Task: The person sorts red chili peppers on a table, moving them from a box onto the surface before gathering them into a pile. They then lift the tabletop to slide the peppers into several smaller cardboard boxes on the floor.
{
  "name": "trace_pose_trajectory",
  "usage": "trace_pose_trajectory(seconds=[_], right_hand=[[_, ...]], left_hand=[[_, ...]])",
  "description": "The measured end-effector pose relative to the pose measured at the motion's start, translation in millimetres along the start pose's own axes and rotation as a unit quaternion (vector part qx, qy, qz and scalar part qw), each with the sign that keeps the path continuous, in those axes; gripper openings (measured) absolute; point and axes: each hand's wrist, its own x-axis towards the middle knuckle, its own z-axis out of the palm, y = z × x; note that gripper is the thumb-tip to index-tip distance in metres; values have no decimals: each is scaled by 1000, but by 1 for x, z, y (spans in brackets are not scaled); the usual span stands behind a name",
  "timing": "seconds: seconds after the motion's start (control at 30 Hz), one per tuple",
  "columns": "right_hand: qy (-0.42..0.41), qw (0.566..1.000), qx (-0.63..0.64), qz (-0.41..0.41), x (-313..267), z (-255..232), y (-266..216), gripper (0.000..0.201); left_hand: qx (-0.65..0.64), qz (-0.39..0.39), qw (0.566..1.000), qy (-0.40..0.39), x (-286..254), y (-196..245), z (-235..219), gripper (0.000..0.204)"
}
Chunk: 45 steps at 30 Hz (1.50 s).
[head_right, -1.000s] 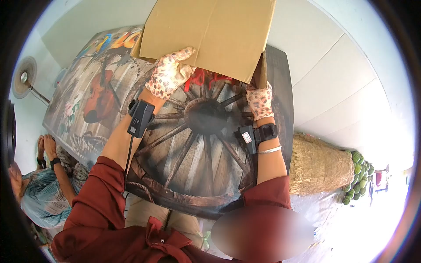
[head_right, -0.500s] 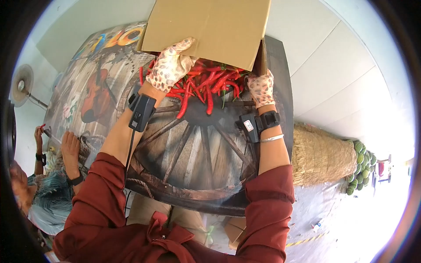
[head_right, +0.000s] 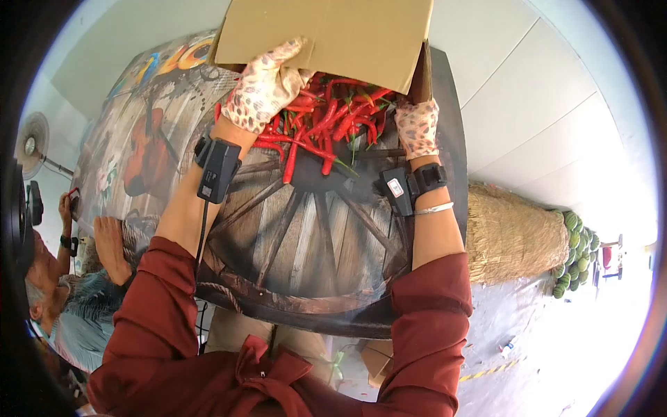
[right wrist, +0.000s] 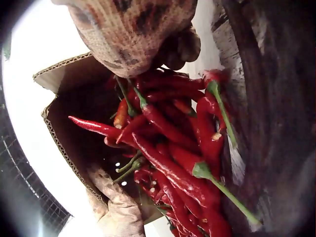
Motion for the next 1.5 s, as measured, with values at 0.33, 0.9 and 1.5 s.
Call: trace_pose_trajectory(seconds=[0.33,0.9,1.5], right_hand=[[25,997,31,70,6,0,5,22],[-10,965,52,255,4,-13,-10,23],[73,995,36,55,22,-13,-12,24]], left_hand=[[-329,-165,930,3,18,10,-5,22],[3,-185,983,8,-47,70,-58,43],[535,-55,828,155,-74,10,-115,48]])
